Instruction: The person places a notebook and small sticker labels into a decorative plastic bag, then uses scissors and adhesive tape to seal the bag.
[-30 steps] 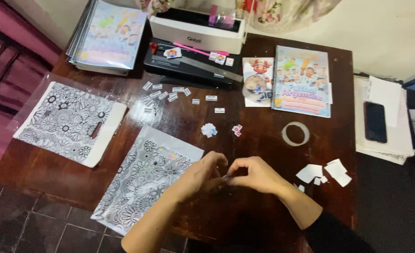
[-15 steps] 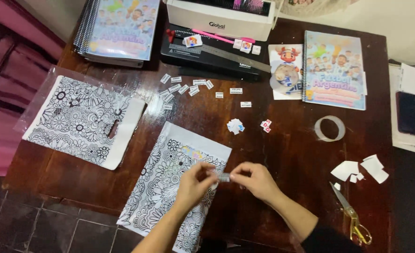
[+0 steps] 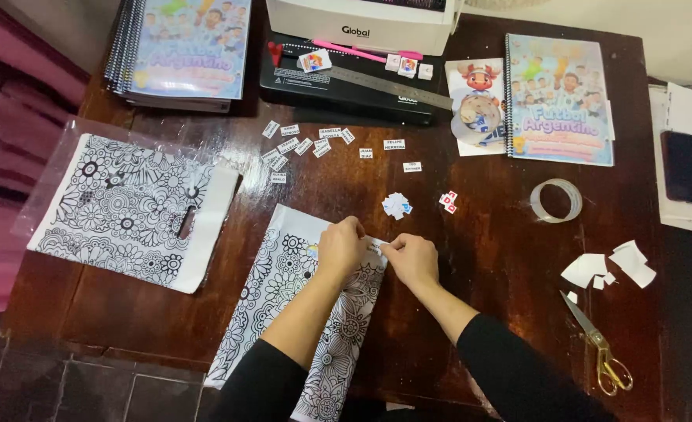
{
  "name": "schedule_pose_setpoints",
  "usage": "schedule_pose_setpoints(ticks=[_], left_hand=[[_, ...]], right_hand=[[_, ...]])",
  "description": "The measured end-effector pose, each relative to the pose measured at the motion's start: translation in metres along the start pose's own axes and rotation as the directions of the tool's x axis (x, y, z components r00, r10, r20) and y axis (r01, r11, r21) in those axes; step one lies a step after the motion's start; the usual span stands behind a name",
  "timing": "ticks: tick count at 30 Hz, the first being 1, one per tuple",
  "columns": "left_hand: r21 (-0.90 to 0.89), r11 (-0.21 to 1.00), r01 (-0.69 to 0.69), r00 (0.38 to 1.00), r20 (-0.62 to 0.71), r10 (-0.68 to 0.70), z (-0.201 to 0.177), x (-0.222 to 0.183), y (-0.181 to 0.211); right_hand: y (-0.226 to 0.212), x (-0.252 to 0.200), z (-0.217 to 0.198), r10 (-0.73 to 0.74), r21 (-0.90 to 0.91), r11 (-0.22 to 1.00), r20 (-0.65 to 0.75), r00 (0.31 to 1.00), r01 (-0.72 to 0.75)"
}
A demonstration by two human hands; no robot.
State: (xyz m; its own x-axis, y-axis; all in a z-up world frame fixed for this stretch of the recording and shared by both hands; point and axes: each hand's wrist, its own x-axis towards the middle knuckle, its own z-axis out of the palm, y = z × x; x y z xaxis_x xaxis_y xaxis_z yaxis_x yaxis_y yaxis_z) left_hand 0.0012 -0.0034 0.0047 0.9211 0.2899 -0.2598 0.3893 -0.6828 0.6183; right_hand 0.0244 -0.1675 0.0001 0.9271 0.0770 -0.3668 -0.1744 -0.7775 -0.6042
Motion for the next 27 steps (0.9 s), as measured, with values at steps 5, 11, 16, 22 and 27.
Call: schedule_pose_setpoints(ticks=[5, 11, 16, 22, 27], left_hand=[[0.027, 0.999, -0.025, 0.999, -0.043, 0.026, 0.018, 0.006, -0.012], [0.061, 0.996, -0.063, 0.993, -0.1, 0.069, 0.024, 0.005, -0.006], [0.076, 0.996, -0.04, 0.996, -0.078, 0.045, 0.022, 0.006, 0.001], [0.196, 0.979, -0.056, 0.995, -0.065, 0.07, 0.016, 0.013, -0.003], [0.196, 0.972, 0.132, 0.991, 0.005, -0.136, -0.016, 0.005, 0.006]], right_hand=[[0.002, 0.001, 0.003, -0.05, -0.017, 0.999, -0.012, 0.999, 0.05], [0.002, 0.002, 0.006, -0.098, -0.055, 0.994, -0.05, 0.994, 0.096], [0.007, 0.008, 0.01, -0.129, -0.139, 0.983, -0.052, 0.99, 0.121], [-0.008, 0.007, -0.018, -0.069, -0.216, 0.973, 0.043, 0.997, 0.077], [-0.013, 0.006, -0.025, -0.032, -0.229, 0.971, 0.142, 0.989, 0.064]])
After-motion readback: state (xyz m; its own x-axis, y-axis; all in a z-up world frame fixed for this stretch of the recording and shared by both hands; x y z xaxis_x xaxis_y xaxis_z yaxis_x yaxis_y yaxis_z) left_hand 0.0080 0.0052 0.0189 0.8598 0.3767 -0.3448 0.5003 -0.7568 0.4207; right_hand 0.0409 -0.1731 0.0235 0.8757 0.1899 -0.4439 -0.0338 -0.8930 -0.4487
